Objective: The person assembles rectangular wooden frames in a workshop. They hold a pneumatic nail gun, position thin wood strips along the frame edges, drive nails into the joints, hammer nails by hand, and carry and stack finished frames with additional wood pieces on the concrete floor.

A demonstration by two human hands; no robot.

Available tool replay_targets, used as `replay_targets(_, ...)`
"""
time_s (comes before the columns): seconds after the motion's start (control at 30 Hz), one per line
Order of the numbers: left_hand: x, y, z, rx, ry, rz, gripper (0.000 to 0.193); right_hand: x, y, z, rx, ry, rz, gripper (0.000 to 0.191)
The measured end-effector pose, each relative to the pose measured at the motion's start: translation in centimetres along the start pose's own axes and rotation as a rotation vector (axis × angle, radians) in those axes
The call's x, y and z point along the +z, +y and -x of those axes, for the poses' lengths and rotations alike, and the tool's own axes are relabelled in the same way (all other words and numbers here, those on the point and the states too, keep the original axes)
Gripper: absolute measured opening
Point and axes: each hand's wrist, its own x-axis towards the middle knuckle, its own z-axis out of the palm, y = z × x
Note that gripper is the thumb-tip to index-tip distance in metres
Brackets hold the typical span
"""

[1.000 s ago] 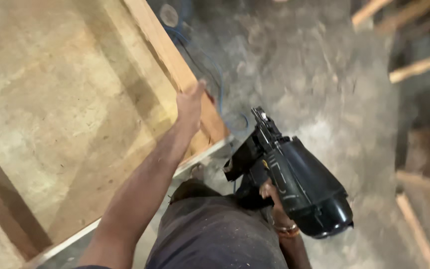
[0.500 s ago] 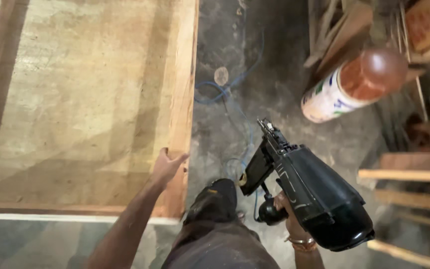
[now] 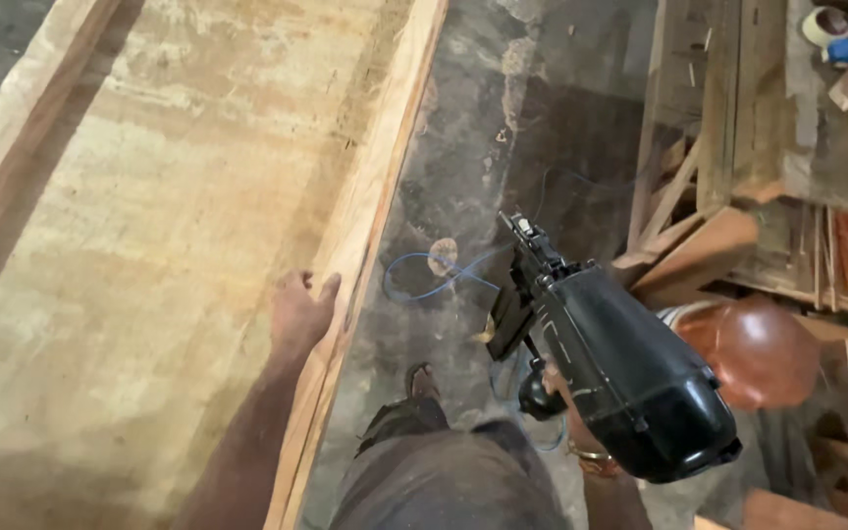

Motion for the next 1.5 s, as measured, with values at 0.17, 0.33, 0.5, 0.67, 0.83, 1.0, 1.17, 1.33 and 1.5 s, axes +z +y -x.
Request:
replay_targets(0.17, 5.5, 9.9, -10.1, 0.187, 0.139, 0.039, 0.052, -3.1, 1.5, -13.7, 0.002, -0.034, -0.001, 0.004)
replay_targets(0.33, 13.7, 19.4, -20.5, 0.231, 0.216, 0.121, 0.042, -8.6, 5.1, -30.1, -0.005, -0.059, 0.020, 0.005)
replay_targets(0.5, 20.3, 29.5, -29.6, 0.076, 0.160, 0.299, 0.038, -13.6, 7.5, -46.4, 0.009, -0.184, 0.053, 0.006)
replay_targets(0.67, 23.7, 37.3, -35.8, 0.006, 0.129, 0.399, 0.036, -15.4, 8.1, -59.9, 0.028, -0.266, 0.082, 0.006)
replay_targets(0.83, 26.4, 41.1, -44.0, -0.110, 0.121, 0.430, 0.039, -14.5, 11.8, -70.8, 0.041, -0.324, 0.105, 0.007)
replay_targets(1.0, 29.7, 43.8, -57.5, -0.064, 0.199, 0.421, 0.042, -11.5, 17.4, -81.8, 0.053, -0.358, 0.148, 0.008)
replay_targets(1.17, 31.0, 47.6, -74.0, -0.004, 0.235, 0.216, 0.065, -7.2, 21.1, -94.7, 0.051, -0.370, 0.212, 0.009)
replay_targets(1.33, 30.7, 49.9, -85.8, -0.431, -0.205, 0.454, 0.100, -3.9, 22.5, -104.6, 0.010, -0.424, 0.284, 0.010)
replay_targets(1.5, 32.1, 52.0, -91.1, -0.435, -0.382, 0.534, 0.112, -2.0, 25.4, -114.6, -0.058, -0.609, 0.087, 0.013)
